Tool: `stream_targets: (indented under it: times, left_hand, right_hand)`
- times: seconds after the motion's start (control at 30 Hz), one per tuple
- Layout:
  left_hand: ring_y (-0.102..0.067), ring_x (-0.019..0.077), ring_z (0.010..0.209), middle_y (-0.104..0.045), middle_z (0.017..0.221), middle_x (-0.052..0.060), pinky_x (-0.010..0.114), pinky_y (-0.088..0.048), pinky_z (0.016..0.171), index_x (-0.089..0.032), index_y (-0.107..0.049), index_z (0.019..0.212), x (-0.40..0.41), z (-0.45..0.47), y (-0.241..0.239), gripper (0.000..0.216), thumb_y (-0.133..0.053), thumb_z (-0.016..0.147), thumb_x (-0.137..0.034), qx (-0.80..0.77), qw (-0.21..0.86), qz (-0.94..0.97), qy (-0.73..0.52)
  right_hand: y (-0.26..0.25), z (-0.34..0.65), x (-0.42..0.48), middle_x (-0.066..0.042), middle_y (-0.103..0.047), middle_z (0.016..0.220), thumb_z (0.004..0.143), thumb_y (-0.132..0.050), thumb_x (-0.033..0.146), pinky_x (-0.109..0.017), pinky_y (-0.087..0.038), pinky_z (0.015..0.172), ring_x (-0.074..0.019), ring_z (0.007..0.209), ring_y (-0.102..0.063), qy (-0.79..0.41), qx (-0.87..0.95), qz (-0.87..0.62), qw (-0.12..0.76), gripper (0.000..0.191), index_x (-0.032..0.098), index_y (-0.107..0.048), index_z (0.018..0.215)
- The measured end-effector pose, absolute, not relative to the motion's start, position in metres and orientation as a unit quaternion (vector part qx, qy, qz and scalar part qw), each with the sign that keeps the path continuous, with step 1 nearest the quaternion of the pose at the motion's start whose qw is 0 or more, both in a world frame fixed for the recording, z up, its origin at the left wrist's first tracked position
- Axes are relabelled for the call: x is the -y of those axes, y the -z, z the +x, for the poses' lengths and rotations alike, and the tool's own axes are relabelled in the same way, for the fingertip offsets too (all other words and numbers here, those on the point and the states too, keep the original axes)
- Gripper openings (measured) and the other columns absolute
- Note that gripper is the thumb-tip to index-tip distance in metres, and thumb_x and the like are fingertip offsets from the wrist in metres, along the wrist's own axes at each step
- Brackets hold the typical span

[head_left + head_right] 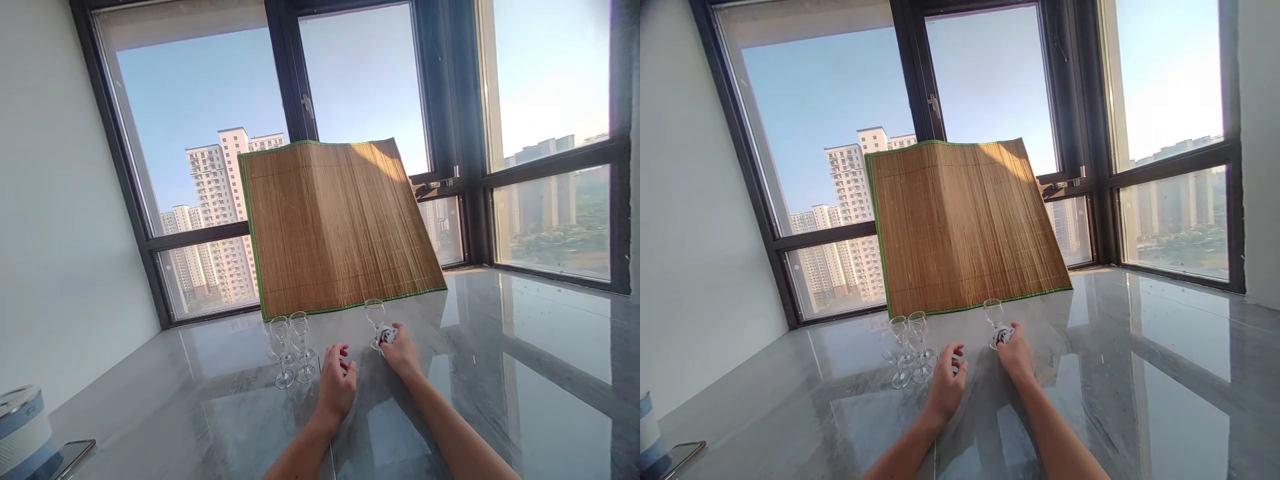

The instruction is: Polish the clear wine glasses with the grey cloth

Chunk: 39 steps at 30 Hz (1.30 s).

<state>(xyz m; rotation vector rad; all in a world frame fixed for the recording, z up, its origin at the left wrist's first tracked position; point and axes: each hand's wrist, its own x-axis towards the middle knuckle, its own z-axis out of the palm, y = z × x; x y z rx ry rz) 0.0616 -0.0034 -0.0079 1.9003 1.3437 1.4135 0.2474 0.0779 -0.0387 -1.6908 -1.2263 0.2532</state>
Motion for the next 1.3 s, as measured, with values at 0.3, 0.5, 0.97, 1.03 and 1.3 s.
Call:
stream_targets:
  times: [0.3, 0.5, 0.97, 1.03, 1.3]
  left_hand:
    - [-0.059, 0.0194, 0.086, -0.061, 0.099, 0.008, 0.033, -0.049, 0.076, -0.020, -0.062, 0.099, 0.020, 0.058, -0.012, 0.023, -0.043, 0.086, -0.020, -0.449, 0.092, 0.743, -0.487]
    - [-0.047, 0.0276, 0.119, -0.052, 0.121, 0.011, 0.051, -0.031, 0.106, -0.023, -0.059, 0.111, 0.028, 0.035, -0.039, 0.031, -0.050, 0.082, -0.017, -0.428, -0.215, 0.713, -0.512]
    - [-0.038, 0.0323, 0.125, -0.045, 0.126, 0.012, 0.054, -0.030, 0.104, -0.022, -0.056, 0.093, -0.006, -0.028, -0.049, 0.024, -0.052, 0.083, -0.043, -0.663, -0.115, 0.437, -0.597]
    - [-0.035, 0.0326, 0.129, -0.042, 0.129, 0.014, 0.055, -0.029, 0.105, -0.021, -0.052, 0.101, -0.002, -0.023, -0.049, 0.029, -0.055, 0.082, -0.042, -0.645, -0.149, 0.446, -0.602]
    - [-0.036, 0.0286, 0.133, -0.049, 0.131, 0.013, 0.049, -0.030, 0.111, -0.020, -0.049, 0.120, 0.018, 0.005, -0.049, 0.038, -0.056, 0.083, -0.024, -0.450, -0.286, 0.685, -0.496]
  right_hand:
    - [0.008, 0.243, -0.050, -0.013, -0.069, 0.087, 0.076, -0.051, 0.032, -0.032, -0.040, 0.059, -0.0291, 0.075, -0.065, -0.092, 0.449, -0.698, 0.550, 0.052, 0.018, -0.046, 0.126]
    - [-0.013, 0.234, -0.031, -0.010, -0.068, 0.098, 0.075, -0.054, 0.034, -0.030, -0.041, 0.066, -0.0272, 0.081, -0.064, -0.036, 0.387, -0.636, 0.666, 0.047, 0.022, -0.048, 0.121]
    - [-0.010, 0.228, -0.032, -0.007, -0.069, 0.092, 0.076, -0.053, 0.034, -0.030, -0.046, 0.069, -0.0260, 0.080, -0.066, -0.046, 0.474, -0.569, 0.671, 0.047, 0.024, -0.045, 0.122]
    - [-0.010, 0.228, -0.032, -0.007, -0.069, 0.093, 0.076, -0.053, 0.034, -0.030, -0.046, 0.068, -0.0265, 0.081, -0.066, -0.050, 0.481, -0.572, 0.663, 0.047, 0.024, -0.045, 0.122]
    - [-0.011, 0.228, -0.032, -0.007, -0.069, 0.095, 0.075, -0.052, 0.031, -0.029, -0.046, 0.068, -0.0259, 0.083, -0.066, -0.055, 0.491, -0.566, 0.660, 0.043, 0.025, -0.047, 0.118]
